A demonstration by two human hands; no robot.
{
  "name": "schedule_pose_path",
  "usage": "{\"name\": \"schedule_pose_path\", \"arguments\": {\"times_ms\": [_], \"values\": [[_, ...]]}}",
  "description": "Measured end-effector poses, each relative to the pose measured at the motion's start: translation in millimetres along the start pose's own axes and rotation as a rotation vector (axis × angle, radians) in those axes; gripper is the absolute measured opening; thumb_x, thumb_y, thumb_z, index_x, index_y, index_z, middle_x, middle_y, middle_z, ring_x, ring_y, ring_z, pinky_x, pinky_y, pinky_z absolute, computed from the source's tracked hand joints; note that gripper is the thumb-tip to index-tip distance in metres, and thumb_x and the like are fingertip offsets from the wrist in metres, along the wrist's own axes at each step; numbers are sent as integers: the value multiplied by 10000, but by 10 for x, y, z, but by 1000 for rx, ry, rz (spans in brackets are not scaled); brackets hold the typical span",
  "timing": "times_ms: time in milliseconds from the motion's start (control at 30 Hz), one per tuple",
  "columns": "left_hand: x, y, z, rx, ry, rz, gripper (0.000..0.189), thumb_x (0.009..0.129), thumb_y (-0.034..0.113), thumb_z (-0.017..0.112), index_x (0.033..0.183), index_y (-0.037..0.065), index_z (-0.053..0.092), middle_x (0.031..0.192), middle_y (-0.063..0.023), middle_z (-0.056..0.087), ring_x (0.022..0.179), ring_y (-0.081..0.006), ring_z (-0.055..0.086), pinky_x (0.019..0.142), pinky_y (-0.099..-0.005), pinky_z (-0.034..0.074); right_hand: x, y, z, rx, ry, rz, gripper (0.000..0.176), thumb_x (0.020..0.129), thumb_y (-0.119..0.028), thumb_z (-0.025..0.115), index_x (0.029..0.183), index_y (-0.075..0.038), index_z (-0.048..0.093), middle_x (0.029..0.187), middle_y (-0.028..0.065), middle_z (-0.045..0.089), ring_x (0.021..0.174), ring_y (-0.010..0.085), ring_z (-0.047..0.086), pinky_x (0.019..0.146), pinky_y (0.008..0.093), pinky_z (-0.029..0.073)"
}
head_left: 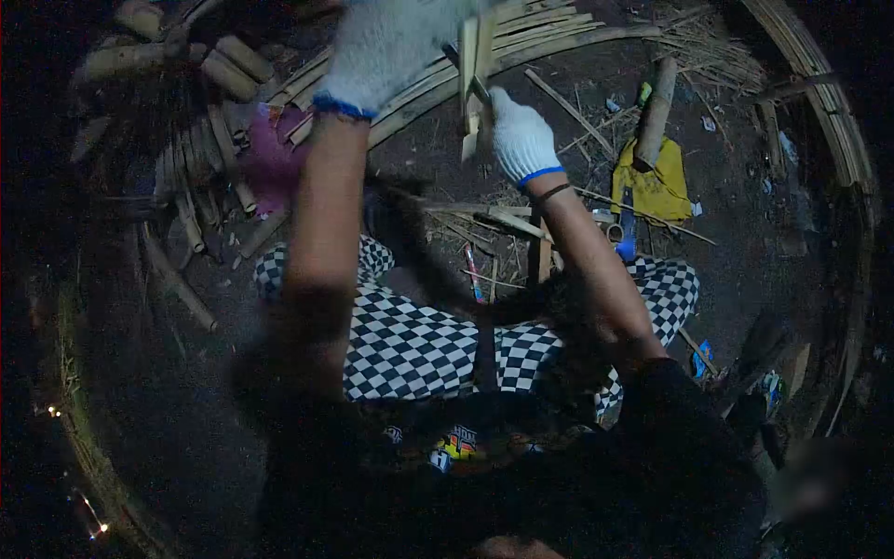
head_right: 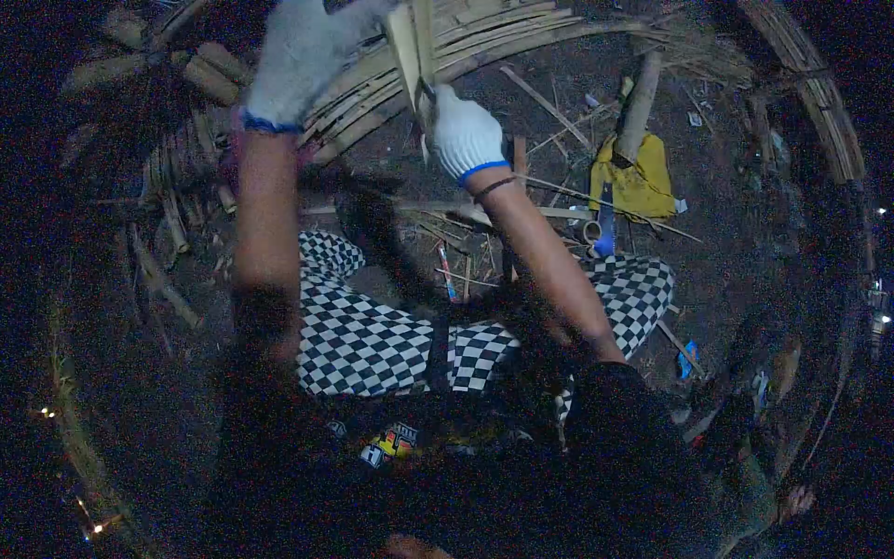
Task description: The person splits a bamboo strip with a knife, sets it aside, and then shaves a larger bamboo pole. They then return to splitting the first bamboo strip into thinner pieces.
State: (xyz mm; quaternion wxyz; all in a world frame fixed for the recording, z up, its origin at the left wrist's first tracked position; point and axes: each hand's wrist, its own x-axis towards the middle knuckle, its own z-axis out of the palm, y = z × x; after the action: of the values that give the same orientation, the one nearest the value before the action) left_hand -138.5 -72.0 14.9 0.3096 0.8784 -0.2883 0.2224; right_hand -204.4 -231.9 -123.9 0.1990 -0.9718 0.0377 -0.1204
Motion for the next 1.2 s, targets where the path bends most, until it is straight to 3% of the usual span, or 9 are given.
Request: {"name": "schedule_pose_path", "arguments": {"times_ms": [167, 233, 300, 533, 733, 900, 967, 1033, 1200], "values": [[136, 23, -165, -323, 74, -119, 579, 880, 523, 540, 983, -47, 554, 887, -117, 630, 656, -169, 575, 584, -306, 453, 292, -80, 105, -128, 73, -122, 195, 864, -228, 485, 969, -77, 549, 659, 199, 619, 615, 363, 634, 538, 458, 505], [154, -819, 115, 766, 50, 388, 436, 833, 381, 613, 1010, -17, 593, 928, -199, 643, 874, -348, 630, 725, -399, 487, 111, -35, 350, -80, 55, -104, 177, 861, -175, 468, 983, -79, 553, 642, 171, 615, 568, 327, 624, 491, 450, 488], [-186, -561, 363, -271, 18, -57, 412, 797, 381, 687, 974, 17, 607, 696, -115, 622, 610, -267, 625, 507, -349, 482, -331, 368, 1497, -128, -161, 55, 228, 842, -154, 455, 1043, -78, 531, 684, 183, 629, 622, 351, 636, 563, 466, 503], [-483, -684, 1069, -275, 170, -623, 502, 831, 449, 632, 770, -49, 630, 619, -169, 578, 565, -246, 572, 576, -414, 443, -562, 874, 2185, 71, -357, 148, 249, 829, -180, 465, 1027, -47, 537, 813, 254, 640, 747, 414, 636, 656, 514, 497], [-470, -572, 964, -478, 58, -545, 516, 865, 445, 591, 717, -49, 618, 644, -143, 606, 596, -202, 587, 571, -364, 451, -708, 972, 2289, 989, -790, 668, 331, 875, -338, 579, 891, -7, 573, 700, 112, 606, 622, 201, 626, 589, 361, 503], [-529, -757, 1292, -802, 135, -605, 400, 929, 365, 525, 905, -31, 584, 691, -56, 586, 574, -146, 544, 575, -329, 464, -787, 923, 2432, 742, -717, 274, 283, 928, -258, 445, 888, -57, 640, 749, 165, 641, 612, 316, 629, 554, 446, 505], [-410, -670, 1509, -971, 287, -770, 380, 929, 328, 532, 957, -50, 554, 676, -90, 568, 565, -195, 532, 572, -372, 455, -807, 883, 2800, -98, -393, -182, 255, 889, -234, 465, 824, -69, 647, 734, 151, 657, 603, 335, 639, 530, 482, 498], [-340, -654, 1696, -350, 540, -669, 415, 910, 327, 557, 910, -88, 544, 682, -172, 573, 566, -260, 539, 562, -425, 432, -838, 185, 3627, -123, -356, 172, 183, 843, -188, 502, 768, -108, 648, 691, 115, 647, 567, 233, 626, 500, 423, 487], [-227, -651, 1606, -420, 478, -698, 556, 853, 406, 609, 634, -99, 534, 564, -214, 546, 538, -302, 531, 568, -442, 426, -856, 85, 3056, 492, -535, 331, 243, 866, -221, 480, 750, -76, 637, 702, 161, 635, 541, 305, 618, 469, 439, 489]]}}
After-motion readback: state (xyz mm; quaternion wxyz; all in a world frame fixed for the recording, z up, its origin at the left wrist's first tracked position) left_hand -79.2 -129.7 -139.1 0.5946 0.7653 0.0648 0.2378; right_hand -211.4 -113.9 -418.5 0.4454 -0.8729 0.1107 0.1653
